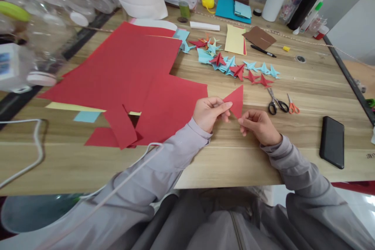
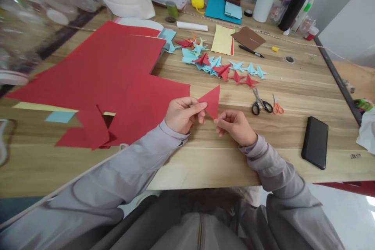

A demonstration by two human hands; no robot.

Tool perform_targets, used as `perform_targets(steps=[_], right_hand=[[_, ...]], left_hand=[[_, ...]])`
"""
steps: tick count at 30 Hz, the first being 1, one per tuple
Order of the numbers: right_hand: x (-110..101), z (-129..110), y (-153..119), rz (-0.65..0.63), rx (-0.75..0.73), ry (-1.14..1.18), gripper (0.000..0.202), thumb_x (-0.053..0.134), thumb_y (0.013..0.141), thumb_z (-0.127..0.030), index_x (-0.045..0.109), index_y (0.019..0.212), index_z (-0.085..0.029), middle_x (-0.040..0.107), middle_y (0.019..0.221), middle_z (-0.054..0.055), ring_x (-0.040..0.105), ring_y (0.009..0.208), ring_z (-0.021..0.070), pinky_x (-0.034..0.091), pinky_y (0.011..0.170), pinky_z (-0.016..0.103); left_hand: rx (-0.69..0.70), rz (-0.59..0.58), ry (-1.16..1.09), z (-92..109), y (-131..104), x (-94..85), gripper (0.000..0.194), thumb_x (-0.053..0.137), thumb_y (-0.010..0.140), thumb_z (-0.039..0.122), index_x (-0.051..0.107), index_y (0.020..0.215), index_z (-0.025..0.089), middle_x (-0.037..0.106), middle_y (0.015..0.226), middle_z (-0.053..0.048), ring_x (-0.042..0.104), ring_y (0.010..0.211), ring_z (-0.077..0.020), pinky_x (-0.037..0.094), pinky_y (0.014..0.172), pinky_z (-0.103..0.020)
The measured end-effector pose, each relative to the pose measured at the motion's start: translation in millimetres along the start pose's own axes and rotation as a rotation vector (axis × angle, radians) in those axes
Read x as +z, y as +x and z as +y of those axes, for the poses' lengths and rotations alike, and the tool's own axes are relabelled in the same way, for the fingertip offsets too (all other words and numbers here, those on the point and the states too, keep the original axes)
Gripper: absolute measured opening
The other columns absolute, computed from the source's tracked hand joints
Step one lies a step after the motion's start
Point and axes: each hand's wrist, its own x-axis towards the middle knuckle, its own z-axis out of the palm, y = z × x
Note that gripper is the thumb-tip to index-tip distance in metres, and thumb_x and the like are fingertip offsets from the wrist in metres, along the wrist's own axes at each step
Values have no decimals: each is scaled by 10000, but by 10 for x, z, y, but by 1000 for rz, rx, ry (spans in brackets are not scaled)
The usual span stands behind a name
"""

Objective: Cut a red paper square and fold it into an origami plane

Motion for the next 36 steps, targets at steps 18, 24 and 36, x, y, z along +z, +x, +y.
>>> perform_targets(steps=[18, 24, 36], right_hand=[[7, 84, -12, 228, -235, -245, 320, 668, 756, -463, 534, 656, -189, 585, 563, -8, 525, 501, 108, 446, 516, 260], [-21, 33, -39, 437, -686, -704, 213, 640, 797, -328, 622, 979, -218, 632, 1036, 92, 573, 1007, 227, 476, 834, 376], [-6, 86, -6, 139, -312, -305, 207, 681, 752, -390, 622, 707, -196, 632, 660, 6, 563, 605, 131, 464, 602, 278]], left_hand=[[167, -120, 284, -9, 9, -43, 216, 586, 723, 283, 444, 591, 188, 494, 544, 36, 487, 513, -102, 426, 547, -252], [245, -403, 623, -16, -58, -46, 171, 504, 629, 164, 399, 497, 189, 446, 544, 21, 410, 560, -115, 341, 551, -247], [196, -209, 260, 15, 10, -66, 107, 681, 632, 227, 623, 661, 141, 671, 712, -42, 609, 678, -148, 476, 650, -270]])
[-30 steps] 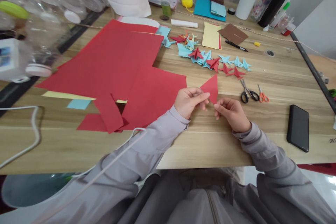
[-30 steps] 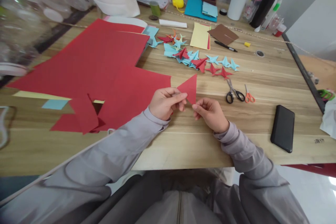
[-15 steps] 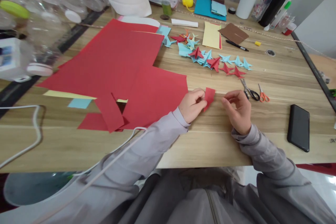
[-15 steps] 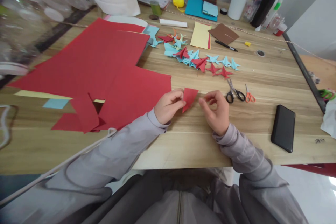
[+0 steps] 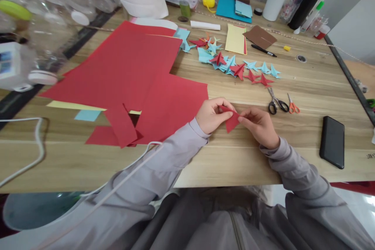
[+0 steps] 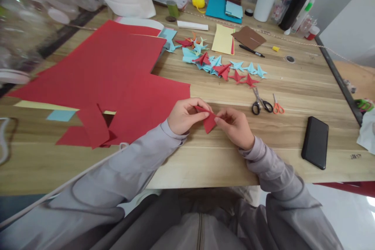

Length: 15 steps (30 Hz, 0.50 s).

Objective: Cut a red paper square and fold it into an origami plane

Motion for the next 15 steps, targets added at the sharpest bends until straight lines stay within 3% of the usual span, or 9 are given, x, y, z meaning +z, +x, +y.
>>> perform_targets(steps=[5, 15], right_hand=[[31, -8, 15, -45, 105, 129, 213, 721, 694, -374, 621, 702, -186, 579, 581, -28, 498, 493, 90, 414, 488, 236], [58, -19, 28, -11, 179, 184, 160, 688, 680, -284, 600, 602, -175, 585, 483, -27, 511, 458, 91, 415, 488, 229]], left_hand=[[-60, 16, -63, 14, -13, 24, 209, 763, 604, 280, 647, 687, 127, 671, 646, -31, 590, 583, -124, 468, 573, -241], [-58, 64, 102, -56, -39, 89, 211, 748, 643, 329, 690, 613, 128, 573, 486, 7, 458, 475, -88, 343, 459, -219]])
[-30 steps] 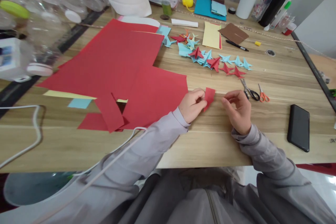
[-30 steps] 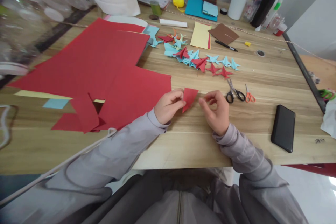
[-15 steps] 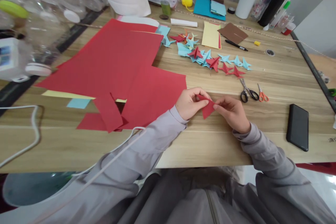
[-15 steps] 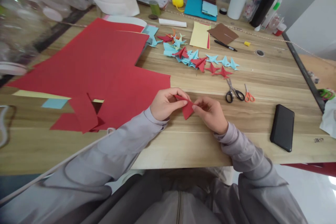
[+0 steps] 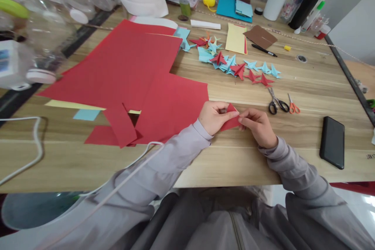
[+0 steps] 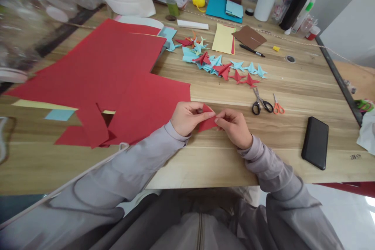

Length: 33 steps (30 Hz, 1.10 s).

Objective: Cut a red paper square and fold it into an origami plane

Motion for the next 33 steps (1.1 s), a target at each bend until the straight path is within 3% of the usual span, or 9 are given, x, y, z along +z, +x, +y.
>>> perform_targets(steps=[7, 17, 23, 26, 29, 33], right_hand=[[1, -9, 2, 22, 11, 97, 141, 680, 653, -229, 596, 556, -171, 625, 513, -16, 523, 444, 89, 417, 474, 229], [-27, 18, 1, -22, 44, 132, 79, 684, 656, -229, 663, 642, -155, 689, 593, 13, 592, 469, 108, 466, 505, 245], [-51, 62, 8, -39, 62, 158, 159, 678, 703, -312, 679, 725, -155, 684, 616, 23, 613, 518, 126, 479, 538, 264], [-37, 45, 11, 0, 29, 98, 208, 714, 685, -359, 652, 676, -160, 655, 586, 11, 583, 497, 113, 468, 523, 254], [-36, 12, 11, 71, 3, 35, 236, 730, 667, -380, 633, 648, -166, 616, 545, -6, 537, 470, 99, 440, 495, 243], [-72, -29, 10, 149, -59, -42, 217, 708, 686, -362, 622, 624, -174, 553, 534, -30, 460, 479, 83, 376, 481, 233]], left_hand=[[4, 145, -49, 40, 15, -5, 236, 793, 576, 352, 687, 587, 141, 646, 569, -10, 527, 530, -111, 423, 523, -246], [-45, 174, -108, -25, 40, -15, 203, 792, 555, 309, 694, 590, 134, 605, 524, 9, 485, 512, -94, 387, 521, -242], [-30, 180, -84, -29, 40, 8, 245, 775, 575, 306, 620, 501, 132, 511, 460, 35, 408, 472, -70, 321, 485, -228], [-25, 175, -107, -27, 39, 14, 237, 763, 585, 310, 615, 522, 137, 514, 468, 37, 425, 478, -75, 338, 489, -226], [-51, 148, -120, -24, 38, 8, 176, 750, 588, 292, 661, 599, 141, 615, 568, 3, 512, 545, -103, 409, 544, -241], [-130, 9, -65, -23, 23, 9, 113, 727, 594, 242, 696, 628, 139, 636, 569, -7, 519, 535, -101, 413, 549, -239]])
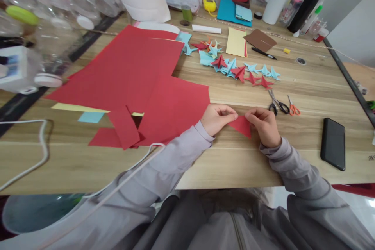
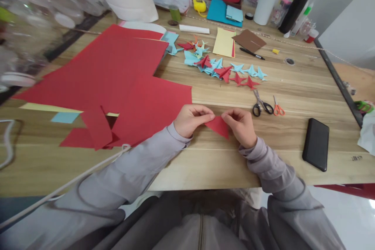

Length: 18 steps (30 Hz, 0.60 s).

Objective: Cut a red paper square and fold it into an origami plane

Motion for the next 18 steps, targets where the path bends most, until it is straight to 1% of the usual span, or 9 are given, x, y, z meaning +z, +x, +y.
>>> perform_targets(steps=[3, 6, 9, 13, 16, 18], right_hand=[[-17, -12, 8, -42, -36, -58, 233, 723, 664, -365, 617, 597, -169, 553, 567, -24, 446, 527, 86, 360, 506, 238], [-15, 6, 16, -68, -3, -82, 269, 723, 659, -406, 611, 605, -167, 535, 555, -28, 430, 536, 90, 346, 510, 240], [-7, 39, 18, -63, 3, -100, 293, 707, 675, -435, 605, 620, -166, 520, 553, -33, 412, 535, 89, 337, 514, 244], [-1, 57, 11, -72, -17, -109, 297, 704, 687, -441, 601, 634, -168, 513, 560, -34, 404, 537, 90, 334, 523, 249], [-24, 52, 26, -52, -28, -73, 288, 696, 702, -430, 588, 626, -175, 501, 561, -37, 402, 535, 89, 337, 530, 249], [-62, 56, 55, -11, -31, -36, 275, 694, 708, -417, 583, 624, -179, 490, 557, -40, 400, 530, 89, 335, 529, 247]], left_hand=[[-30, -128, 24, -6, -25, 21, 98, 692, 634, 237, 704, 632, 139, 626, 541, 1, 499, 507, -93, 396, 529, -233], [-9, -182, 47, -10, -42, 40, 137, 663, 682, 260, 704, 637, 137, 642, 560, -6, 522, 526, -103, 416, 551, -242], [26, -178, 92, -4, -40, 40, 146, 646, 703, 260, 714, 662, 138, 676, 614, -19, 566, 580, -122, 445, 594, -254], [75, -163, 131, 21, -31, 30, 113, 638, 688, 212, 718, 638, 149, 694, 639, -17, 602, 628, -135, 473, 638, -255], [90, -142, 123, 54, -42, 23, 115, 637, 674, 197, 701, 588, 156, 665, 582, -6, 603, 594, -133, 475, 594, -243], [57, -141, 74, 81, -56, 17, 135, 628, 676, 196, 680, 559, 152, 638, 552, -6, 603, 544, -131, 474, 541, -238]])
